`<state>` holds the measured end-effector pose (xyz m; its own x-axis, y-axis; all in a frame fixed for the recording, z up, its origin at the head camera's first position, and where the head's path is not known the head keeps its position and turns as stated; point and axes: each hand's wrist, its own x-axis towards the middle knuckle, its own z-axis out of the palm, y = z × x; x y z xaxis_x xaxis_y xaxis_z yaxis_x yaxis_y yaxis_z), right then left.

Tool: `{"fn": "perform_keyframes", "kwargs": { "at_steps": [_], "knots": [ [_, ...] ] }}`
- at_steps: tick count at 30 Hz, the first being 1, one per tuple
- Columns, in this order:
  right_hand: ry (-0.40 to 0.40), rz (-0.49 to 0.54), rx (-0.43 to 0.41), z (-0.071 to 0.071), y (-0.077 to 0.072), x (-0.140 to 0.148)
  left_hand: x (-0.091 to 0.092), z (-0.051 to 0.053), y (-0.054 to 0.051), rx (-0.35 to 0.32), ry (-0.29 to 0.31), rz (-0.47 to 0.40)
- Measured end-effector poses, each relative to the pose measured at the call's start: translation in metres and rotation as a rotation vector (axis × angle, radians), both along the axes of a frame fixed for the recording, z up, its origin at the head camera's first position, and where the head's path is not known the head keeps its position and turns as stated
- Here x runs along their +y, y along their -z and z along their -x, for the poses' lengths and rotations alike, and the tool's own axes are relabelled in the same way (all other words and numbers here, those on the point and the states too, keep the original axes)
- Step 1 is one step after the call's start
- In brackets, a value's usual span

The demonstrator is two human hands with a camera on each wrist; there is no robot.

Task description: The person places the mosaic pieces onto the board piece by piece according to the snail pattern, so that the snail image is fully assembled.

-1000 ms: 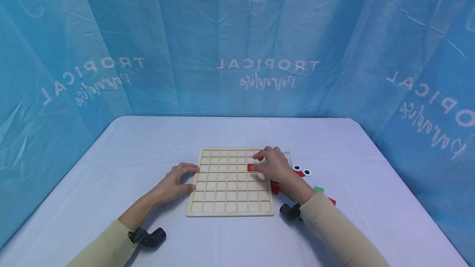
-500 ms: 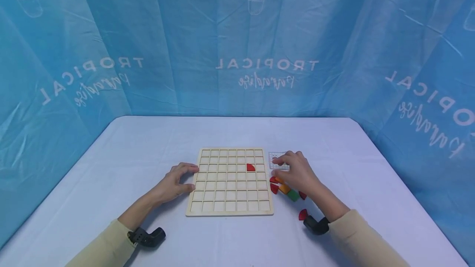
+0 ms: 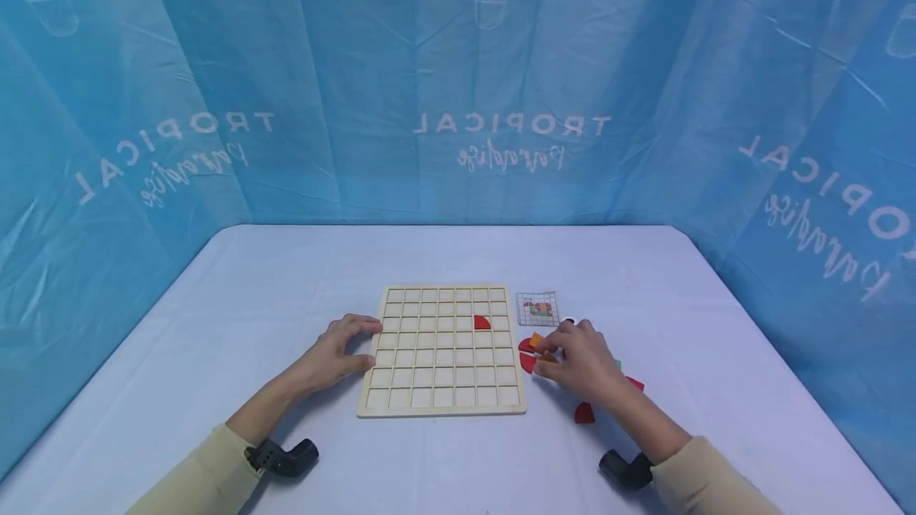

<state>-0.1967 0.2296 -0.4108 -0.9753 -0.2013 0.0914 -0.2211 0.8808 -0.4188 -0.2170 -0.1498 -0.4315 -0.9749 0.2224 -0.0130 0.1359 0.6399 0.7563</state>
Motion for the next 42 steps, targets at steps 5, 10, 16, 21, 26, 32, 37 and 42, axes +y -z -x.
{"fn": "perform_keyframes", "kwargs": {
  "at_steps": [5,10,16,21,26,32,37,42],
  "knots": [
    [0.003,-0.078,0.041,-0.001,0.005,-0.005,-0.001,-0.001,0.000,0.008,0.001,-0.002],
    [-0.004,-0.127,0.079,-0.001,0.008,-0.007,-0.001,-0.002,-0.001,0.010,0.006,-0.004],
    [-0.005,-0.154,0.118,0.000,0.011,-0.009,-0.001,-0.001,-0.002,0.018,0.016,-0.002],
    [0.000,-0.158,0.129,0.001,0.013,-0.009,-0.002,0.000,-0.003,0.024,0.020,-0.002],
    [-0.008,-0.142,0.126,-0.001,0.013,-0.007,-0.001,0.000,-0.001,0.016,0.020,-0.012],
    [-0.038,-0.119,0.053,-0.003,0.012,0.004,-0.001,0.000,-0.001,0.020,0.025,-0.019],
    [-0.043,-0.100,-0.001,-0.003,0.010,0.014,-0.001,0.000,-0.001,0.025,0.028,-0.022],
    [-0.050,-0.121,0.052,-0.004,0.011,0.018,-0.001,0.000,0.000,0.026,0.019,-0.008]
  ]
}}
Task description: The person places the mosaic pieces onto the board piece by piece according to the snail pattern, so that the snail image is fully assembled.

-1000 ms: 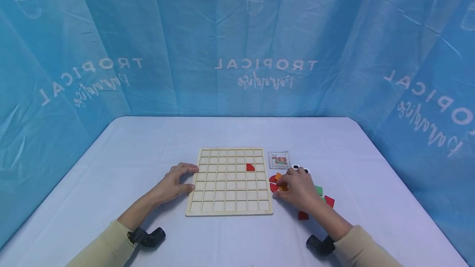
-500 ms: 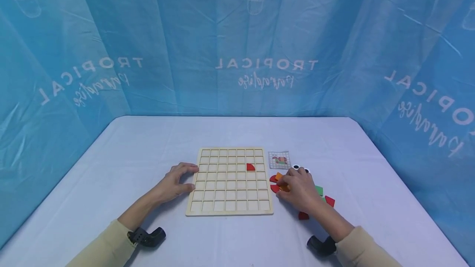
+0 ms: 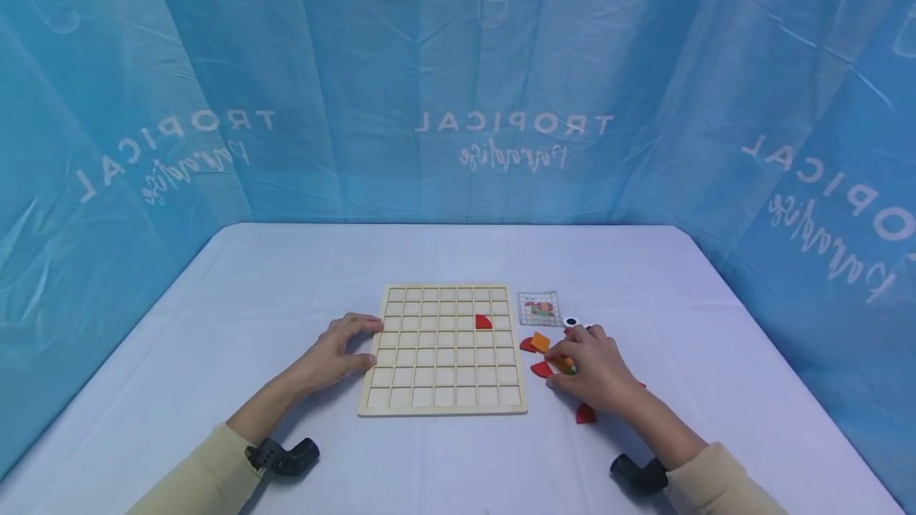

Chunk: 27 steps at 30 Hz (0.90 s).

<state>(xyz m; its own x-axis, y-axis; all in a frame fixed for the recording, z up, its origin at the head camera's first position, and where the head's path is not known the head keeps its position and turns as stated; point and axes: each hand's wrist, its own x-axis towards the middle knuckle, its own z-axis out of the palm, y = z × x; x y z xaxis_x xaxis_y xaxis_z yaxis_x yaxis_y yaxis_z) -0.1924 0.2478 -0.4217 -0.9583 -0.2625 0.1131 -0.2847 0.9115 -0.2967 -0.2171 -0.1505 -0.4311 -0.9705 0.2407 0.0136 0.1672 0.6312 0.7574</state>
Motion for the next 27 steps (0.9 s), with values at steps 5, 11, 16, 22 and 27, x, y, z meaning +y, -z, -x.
{"fn": "perform_keyframes", "kwargs": {
  "at_steps": [5,11,16,22,27],
  "knots": [
    [-0.009,-0.022,0.049,-0.001,0.000,-0.002,0.000,0.000,0.001,-0.001,-0.004,-0.015],
    [-0.035,-0.013,0.026,-0.001,0.001,-0.009,0.001,0.001,0.002,-0.017,-0.021,-0.002],
    [-0.050,0.007,0.028,-0.001,0.004,-0.014,0.001,0.001,0.002,-0.035,-0.024,0.002],
    [-0.069,0.035,0.022,0.000,0.006,-0.016,0.001,0.001,0.002,-0.029,-0.018,-0.004],
    [-0.077,0.054,0.012,0.001,0.005,-0.016,0.001,0.002,0.002,-0.028,-0.021,-0.009]
  ]
}}
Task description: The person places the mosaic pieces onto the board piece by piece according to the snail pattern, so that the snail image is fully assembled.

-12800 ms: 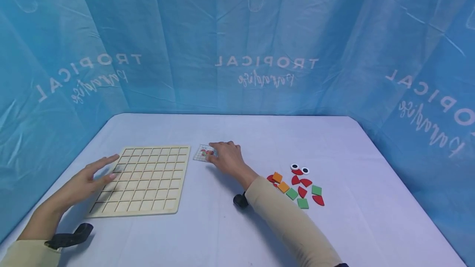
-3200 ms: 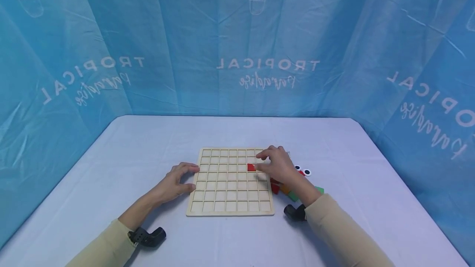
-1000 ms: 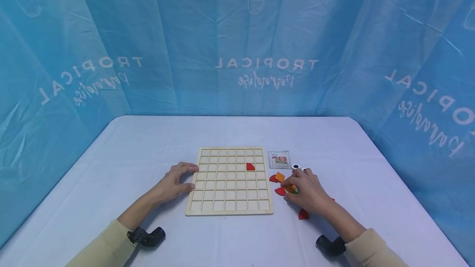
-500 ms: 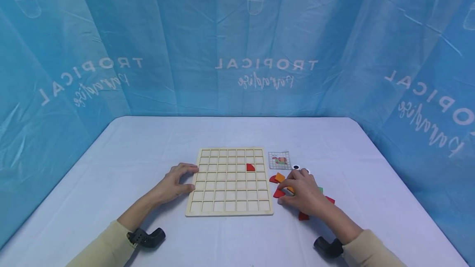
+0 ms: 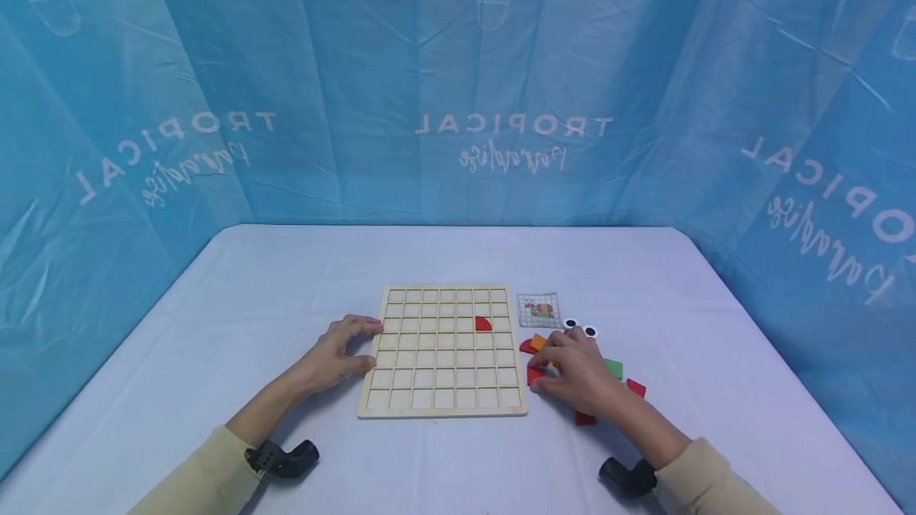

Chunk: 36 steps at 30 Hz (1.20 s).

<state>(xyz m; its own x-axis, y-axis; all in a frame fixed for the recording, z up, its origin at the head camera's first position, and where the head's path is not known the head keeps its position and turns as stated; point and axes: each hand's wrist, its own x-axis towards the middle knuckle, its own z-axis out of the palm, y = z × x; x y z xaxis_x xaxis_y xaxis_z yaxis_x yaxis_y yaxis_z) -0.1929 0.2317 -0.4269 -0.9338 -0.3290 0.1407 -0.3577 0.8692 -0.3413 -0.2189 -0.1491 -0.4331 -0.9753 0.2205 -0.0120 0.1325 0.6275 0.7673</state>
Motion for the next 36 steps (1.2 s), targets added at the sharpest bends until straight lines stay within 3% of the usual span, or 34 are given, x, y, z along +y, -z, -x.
{"fn": "perform_keyframes", "kwargs": {
  "at_steps": [8,23,36],
  "knots": [
    [-0.032,0.059,0.014,0.008,-0.007,-0.006,0.000,0.000,0.000,0.002,-0.001,0.002],
    [-0.072,0.162,-0.033,0.045,-0.013,-0.048,0.002,-0.001,-0.001,0.005,-0.004,-0.001],
    [-0.111,0.092,-0.013,0.062,-0.004,-0.061,0.001,-0.002,-0.002,0.008,-0.003,0.006]
  ]
}}
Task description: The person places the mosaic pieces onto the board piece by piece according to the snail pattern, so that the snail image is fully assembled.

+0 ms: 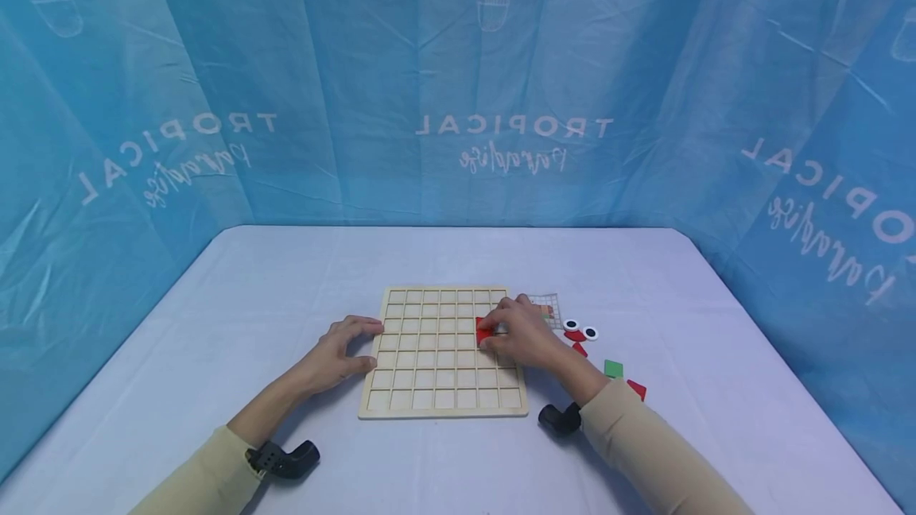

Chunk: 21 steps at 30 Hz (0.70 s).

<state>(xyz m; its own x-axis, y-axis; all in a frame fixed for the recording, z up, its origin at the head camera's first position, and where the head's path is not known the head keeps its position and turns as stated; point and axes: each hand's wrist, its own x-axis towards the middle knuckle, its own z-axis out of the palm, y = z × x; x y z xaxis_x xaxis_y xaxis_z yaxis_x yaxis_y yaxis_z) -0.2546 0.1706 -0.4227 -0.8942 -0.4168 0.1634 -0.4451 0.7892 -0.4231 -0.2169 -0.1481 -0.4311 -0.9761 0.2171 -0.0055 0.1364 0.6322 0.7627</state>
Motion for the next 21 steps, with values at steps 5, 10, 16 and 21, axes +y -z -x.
{"fn": "perform_keyframes", "kwargs": {
  "at_steps": [5,10,16,21],
  "knots": [
    [-0.008,0.005,0.001,-0.0001,0.0007,-0.0006,-0.0005,-0.0002,0.0003,0.000,0.006,-0.009],
    [-0.002,-0.006,-0.007,0.0000,0.0008,-0.0010,-0.0009,0.0001,0.0007,0.000,0.011,-0.013],
    [-0.013,-0.016,-0.005,-0.0003,0.0012,0.0000,-0.0009,0.0005,0.0016,-0.006,0.008,-0.010],
    [-0.011,-0.016,-0.010,-0.0003,0.0003,0.0005,-0.0005,0.0001,0.0005,-0.004,0.004,-0.005]
  ]
}}
